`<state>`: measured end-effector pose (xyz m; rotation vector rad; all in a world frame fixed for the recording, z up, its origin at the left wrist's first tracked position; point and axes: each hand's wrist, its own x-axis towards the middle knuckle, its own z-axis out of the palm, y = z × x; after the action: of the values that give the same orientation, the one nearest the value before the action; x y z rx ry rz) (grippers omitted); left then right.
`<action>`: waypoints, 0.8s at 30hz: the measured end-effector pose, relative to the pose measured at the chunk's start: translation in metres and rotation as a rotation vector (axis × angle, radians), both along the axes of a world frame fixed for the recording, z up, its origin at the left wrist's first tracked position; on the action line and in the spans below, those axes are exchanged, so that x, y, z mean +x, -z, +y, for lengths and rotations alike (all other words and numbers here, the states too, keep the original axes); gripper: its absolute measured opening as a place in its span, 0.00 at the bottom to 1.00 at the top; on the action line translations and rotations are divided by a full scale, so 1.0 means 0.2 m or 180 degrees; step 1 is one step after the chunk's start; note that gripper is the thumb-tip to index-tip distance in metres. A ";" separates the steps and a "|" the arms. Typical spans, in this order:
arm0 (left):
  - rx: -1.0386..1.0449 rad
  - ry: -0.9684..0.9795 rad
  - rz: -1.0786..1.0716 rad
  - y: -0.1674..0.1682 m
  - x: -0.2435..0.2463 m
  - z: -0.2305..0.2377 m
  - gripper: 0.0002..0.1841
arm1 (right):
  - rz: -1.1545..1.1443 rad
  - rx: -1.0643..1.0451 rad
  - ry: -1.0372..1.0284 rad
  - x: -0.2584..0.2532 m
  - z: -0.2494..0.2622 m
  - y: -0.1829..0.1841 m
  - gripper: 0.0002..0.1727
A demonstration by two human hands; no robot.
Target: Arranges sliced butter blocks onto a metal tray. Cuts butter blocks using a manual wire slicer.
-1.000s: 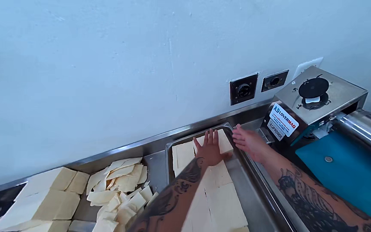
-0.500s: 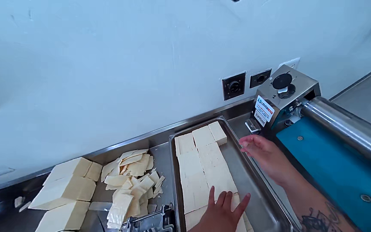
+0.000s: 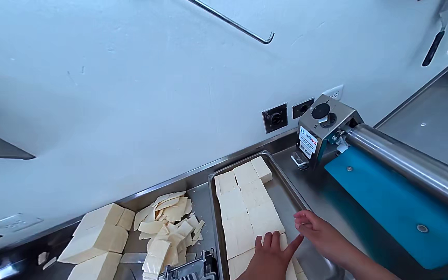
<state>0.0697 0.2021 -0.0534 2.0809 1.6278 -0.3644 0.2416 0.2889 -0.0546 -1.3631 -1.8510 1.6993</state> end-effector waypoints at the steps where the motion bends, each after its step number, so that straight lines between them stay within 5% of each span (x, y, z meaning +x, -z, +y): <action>1: 0.0064 -0.0025 -0.0046 0.01 -0.01 0.00 0.68 | 0.0075 -0.0045 0.0106 -0.01 -0.02 0.01 0.24; 7: 0.0813 -0.0746 -0.1006 0.03 -0.10 0.00 0.71 | 0.0758 -0.0239 0.0593 -0.07 -0.15 0.11 0.26; 12: 0.1168 -0.1045 -0.1135 -0.07 -0.10 0.17 0.73 | 0.1533 -0.1135 0.0598 -0.16 -0.12 -0.02 0.25; 16: 0.1268 -0.0830 -0.0757 -0.05 -0.07 0.35 0.70 | 0.1301 -0.0821 0.0678 -0.17 0.06 -0.03 0.21; 24: 0.1346 -0.1039 -0.0757 0.10 -0.11 0.66 0.73 | 0.0934 -0.0444 0.0498 -0.24 0.42 0.06 0.28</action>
<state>0.0473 0.3340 -0.0727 1.9888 1.9744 0.3524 0.1943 0.3721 -0.0660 -1.1958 -1.4535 1.8597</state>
